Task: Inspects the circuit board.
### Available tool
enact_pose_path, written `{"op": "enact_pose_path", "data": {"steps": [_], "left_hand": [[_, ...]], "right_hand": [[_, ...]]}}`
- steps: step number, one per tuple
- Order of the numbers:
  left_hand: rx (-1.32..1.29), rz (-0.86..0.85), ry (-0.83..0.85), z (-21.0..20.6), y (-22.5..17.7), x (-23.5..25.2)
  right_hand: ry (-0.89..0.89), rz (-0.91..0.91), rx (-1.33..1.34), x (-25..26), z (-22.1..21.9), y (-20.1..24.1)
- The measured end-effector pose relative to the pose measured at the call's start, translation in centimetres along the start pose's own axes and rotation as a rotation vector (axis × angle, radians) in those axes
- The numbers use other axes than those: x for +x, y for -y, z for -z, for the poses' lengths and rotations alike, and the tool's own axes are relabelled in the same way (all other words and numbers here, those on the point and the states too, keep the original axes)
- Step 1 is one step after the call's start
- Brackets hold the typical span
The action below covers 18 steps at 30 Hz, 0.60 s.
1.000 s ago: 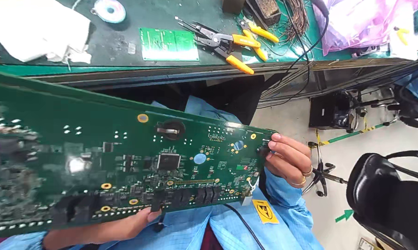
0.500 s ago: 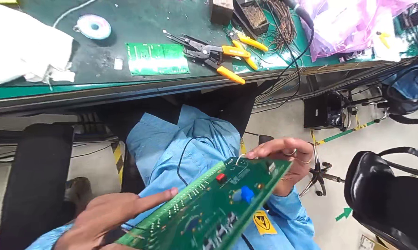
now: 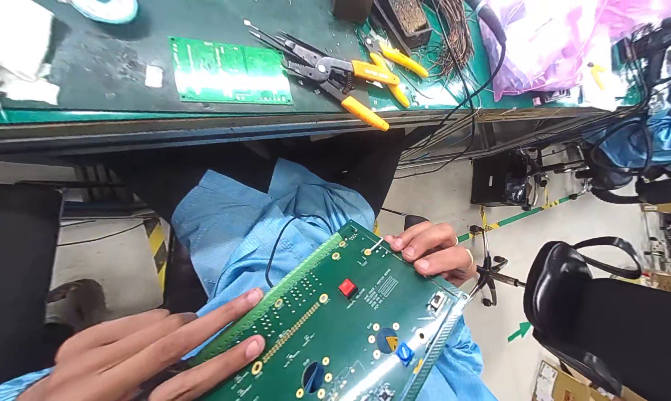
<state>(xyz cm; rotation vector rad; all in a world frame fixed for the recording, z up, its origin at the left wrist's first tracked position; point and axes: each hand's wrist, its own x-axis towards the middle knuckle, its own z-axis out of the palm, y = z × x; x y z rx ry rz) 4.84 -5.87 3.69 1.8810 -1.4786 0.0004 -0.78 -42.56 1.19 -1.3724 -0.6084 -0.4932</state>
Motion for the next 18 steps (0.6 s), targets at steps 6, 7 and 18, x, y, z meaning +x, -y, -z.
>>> {"op": "enact_pose_path", "data": {"steps": [6,7,18], "left_hand": [[0.003,-0.019,-0.126,-2.9,1.0,-1.2],[-0.003,-0.031,-0.14,-3.3,1.2,-1.2],[0.127,-0.078,-0.096,-0.9,1.0,-0.5]], "right_hand": [[0.021,-0.007,0.028,-0.2,0.0,-1.3],[0.012,-0.009,0.047,-0.3,0.0,-1.5],[0.047,-0.005,0.134,-0.3,0.1,-2.1]]}}
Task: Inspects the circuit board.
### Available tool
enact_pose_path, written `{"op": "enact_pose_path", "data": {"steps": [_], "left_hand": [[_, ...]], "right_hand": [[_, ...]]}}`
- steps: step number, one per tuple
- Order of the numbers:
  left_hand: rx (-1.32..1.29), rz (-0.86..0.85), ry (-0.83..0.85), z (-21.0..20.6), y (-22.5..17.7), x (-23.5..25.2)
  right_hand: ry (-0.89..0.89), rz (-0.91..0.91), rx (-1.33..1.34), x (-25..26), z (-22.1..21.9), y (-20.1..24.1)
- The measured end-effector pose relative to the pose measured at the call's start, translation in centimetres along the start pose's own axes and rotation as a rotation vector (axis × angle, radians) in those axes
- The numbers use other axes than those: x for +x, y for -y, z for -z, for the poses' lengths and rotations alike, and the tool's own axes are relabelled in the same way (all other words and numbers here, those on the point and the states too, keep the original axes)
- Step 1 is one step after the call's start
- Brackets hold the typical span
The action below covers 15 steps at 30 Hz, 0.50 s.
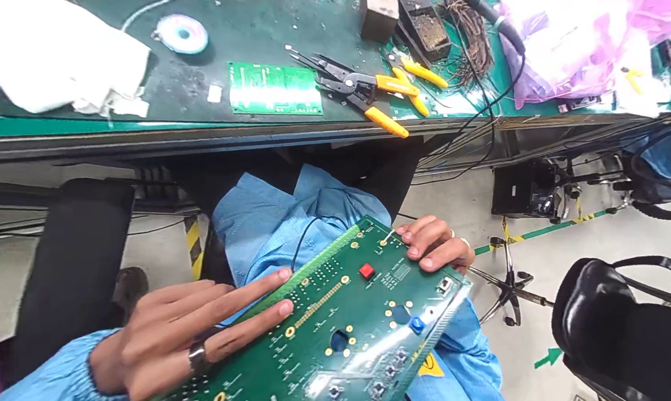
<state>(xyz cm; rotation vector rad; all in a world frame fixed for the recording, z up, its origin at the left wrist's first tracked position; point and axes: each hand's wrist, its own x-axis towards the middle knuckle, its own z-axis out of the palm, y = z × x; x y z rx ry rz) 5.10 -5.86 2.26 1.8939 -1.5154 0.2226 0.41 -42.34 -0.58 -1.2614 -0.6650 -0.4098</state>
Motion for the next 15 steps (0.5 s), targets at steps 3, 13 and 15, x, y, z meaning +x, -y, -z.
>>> {"op": "enact_pose_path", "data": {"steps": [3,13,15], "left_hand": [[0.036,0.002,0.023,0.66,0.01,0.04],[0.125,-0.016,0.038,1.07,-0.18,0.33],[0.135,-0.01,0.048,1.24,-0.16,0.32]], "right_hand": [[0.003,-0.003,-0.001,0.07,0.03,-0.15],[-0.038,-0.048,0.024,0.19,-0.34,-0.24],[-0.031,-0.061,0.036,0.09,-0.3,-0.33]]}}
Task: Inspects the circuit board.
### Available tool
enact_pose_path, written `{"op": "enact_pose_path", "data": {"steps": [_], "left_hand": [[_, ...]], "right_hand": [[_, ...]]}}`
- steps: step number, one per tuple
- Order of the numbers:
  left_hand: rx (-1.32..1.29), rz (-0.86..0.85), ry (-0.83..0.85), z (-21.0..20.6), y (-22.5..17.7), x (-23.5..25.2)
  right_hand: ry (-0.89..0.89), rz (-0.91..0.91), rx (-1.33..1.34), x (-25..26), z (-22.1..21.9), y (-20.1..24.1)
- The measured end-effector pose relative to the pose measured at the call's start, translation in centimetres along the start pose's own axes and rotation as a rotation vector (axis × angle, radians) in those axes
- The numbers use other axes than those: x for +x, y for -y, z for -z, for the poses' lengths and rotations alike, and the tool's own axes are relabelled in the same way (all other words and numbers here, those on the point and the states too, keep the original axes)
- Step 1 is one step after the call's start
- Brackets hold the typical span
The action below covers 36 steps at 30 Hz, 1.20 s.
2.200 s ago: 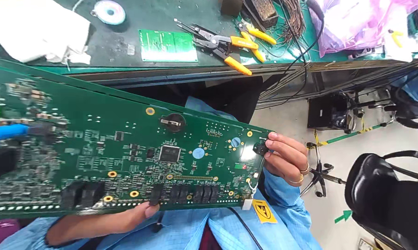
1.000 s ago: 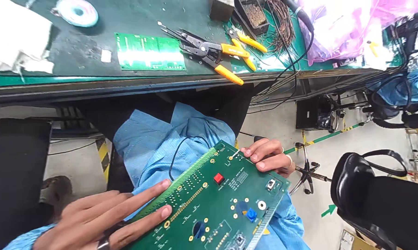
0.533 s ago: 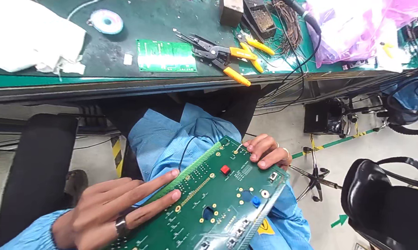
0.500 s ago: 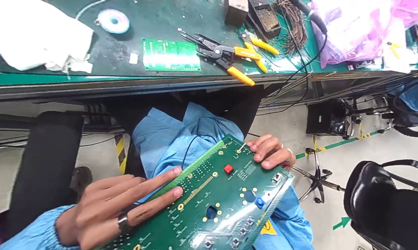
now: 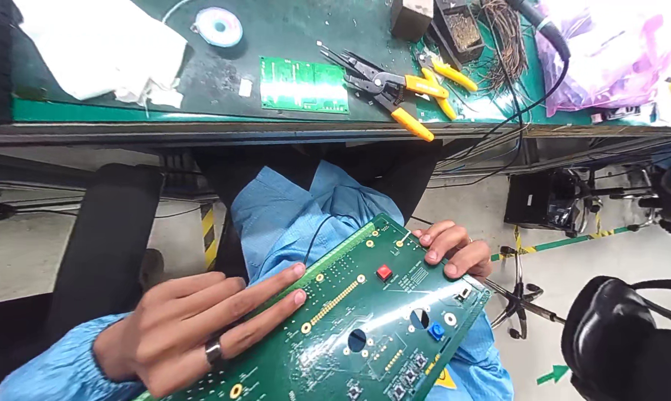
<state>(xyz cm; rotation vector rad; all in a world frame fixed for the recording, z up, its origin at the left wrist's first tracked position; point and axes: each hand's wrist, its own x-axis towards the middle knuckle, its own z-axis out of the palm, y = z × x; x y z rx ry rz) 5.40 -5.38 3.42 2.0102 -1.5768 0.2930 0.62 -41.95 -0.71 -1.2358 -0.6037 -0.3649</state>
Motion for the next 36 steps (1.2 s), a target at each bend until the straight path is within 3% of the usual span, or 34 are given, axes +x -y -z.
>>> {"op": "enact_pose_path", "data": {"steps": [10,14,19,22,24,26,29,32,36], "left_hand": [[-0.066,0.005,-0.021,-0.9,-0.2,0.0],[-0.196,0.036,-0.08,-3.2,-0.6,-0.6],[-0.429,0.075,-0.147,-5.0,-1.2,-0.4],[-0.741,0.251,-0.317,-6.6,-3.3,-0.7],[-1.088,0.616,-0.448,-7.0,-6.6,-1.2],[-1.121,0.867,-0.267,-5.6,-7.8,-1.4],[-1.239,0.792,-0.046,-4.6,-6.3,-1.8],[-1.288,0.665,-0.032,-4.7,-4.9,-1.4],[-1.425,0.673,0.025,-4.6,-4.0,-1.3]], "right_hand": [[-0.046,0.012,0.03,-0.1,0.2,-0.5],[0.022,0.028,-0.099,-0.1,0.5,-0.4],[-0.095,-0.052,-0.061,-0.7,-0.5,0.1],[-0.265,-0.121,0.02,-1.4,-1.9,0.2],[-0.357,-0.169,0.035,-1.6,-2.6,0.3],[-0.373,-0.199,0.019,-1.6,-2.8,0.5],[-0.363,-0.217,0.005,-1.4,-2.8,1.0],[-0.358,-0.251,0.022,-1.7,-2.6,1.3],[-0.349,-0.299,0.089,-2.1,-2.1,1.7]]}}
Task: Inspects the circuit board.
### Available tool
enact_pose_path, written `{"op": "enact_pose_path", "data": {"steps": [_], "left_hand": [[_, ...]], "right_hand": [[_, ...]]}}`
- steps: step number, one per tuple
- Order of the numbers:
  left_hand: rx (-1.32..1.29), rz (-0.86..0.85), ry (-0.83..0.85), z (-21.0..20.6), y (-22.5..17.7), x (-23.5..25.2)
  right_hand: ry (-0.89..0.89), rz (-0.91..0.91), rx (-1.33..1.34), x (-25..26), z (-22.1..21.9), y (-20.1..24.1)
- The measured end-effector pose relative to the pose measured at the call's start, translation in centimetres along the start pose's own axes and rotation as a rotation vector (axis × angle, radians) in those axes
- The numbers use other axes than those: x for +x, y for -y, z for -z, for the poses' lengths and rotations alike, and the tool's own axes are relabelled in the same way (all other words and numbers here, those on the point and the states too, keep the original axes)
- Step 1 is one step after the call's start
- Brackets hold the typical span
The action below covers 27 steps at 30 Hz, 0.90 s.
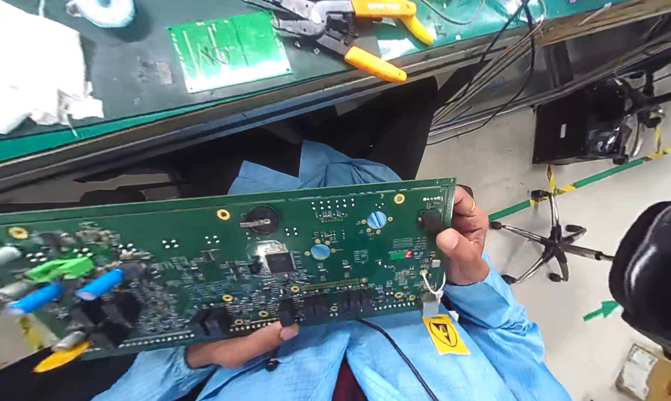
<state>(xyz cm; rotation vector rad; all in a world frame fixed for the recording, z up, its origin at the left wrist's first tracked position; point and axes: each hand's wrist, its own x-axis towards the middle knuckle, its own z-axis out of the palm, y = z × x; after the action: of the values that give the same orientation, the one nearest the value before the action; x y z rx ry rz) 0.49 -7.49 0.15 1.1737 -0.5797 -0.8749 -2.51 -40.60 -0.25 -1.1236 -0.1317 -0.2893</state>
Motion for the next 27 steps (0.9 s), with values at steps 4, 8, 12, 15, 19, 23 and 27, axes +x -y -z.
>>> {"op": "enact_pose_path", "data": {"steps": [4,8,12,15,19,23,27], "left_hand": [[-0.162,0.119,0.037,0.0,-0.7,0.8],[-0.314,0.137,0.09,1.0,0.9,-0.1],[-0.451,0.106,0.096,0.7,2.0,0.0],[-0.661,0.201,0.066,0.7,2.5,0.4],[-0.793,0.2,0.087,1.0,3.7,1.4],[-0.89,0.197,0.093,1.4,4.5,1.7],[-0.928,0.196,0.093,1.6,4.6,1.8]], "right_hand": [[0.041,-0.033,0.094,-0.3,0.3,0.3],[0.066,-0.044,0.224,-0.5,0.3,0.3],[0.049,-0.061,0.296,-1.0,0.4,0.0],[0.017,-0.064,0.299,-1.2,0.3,-0.2],[-0.022,-0.08,0.282,-1.4,0.2,-0.6],[-0.039,-0.082,0.275,-1.4,0.2,-1.1],[-0.041,-0.092,0.282,-1.2,0.2,-1.2]]}}
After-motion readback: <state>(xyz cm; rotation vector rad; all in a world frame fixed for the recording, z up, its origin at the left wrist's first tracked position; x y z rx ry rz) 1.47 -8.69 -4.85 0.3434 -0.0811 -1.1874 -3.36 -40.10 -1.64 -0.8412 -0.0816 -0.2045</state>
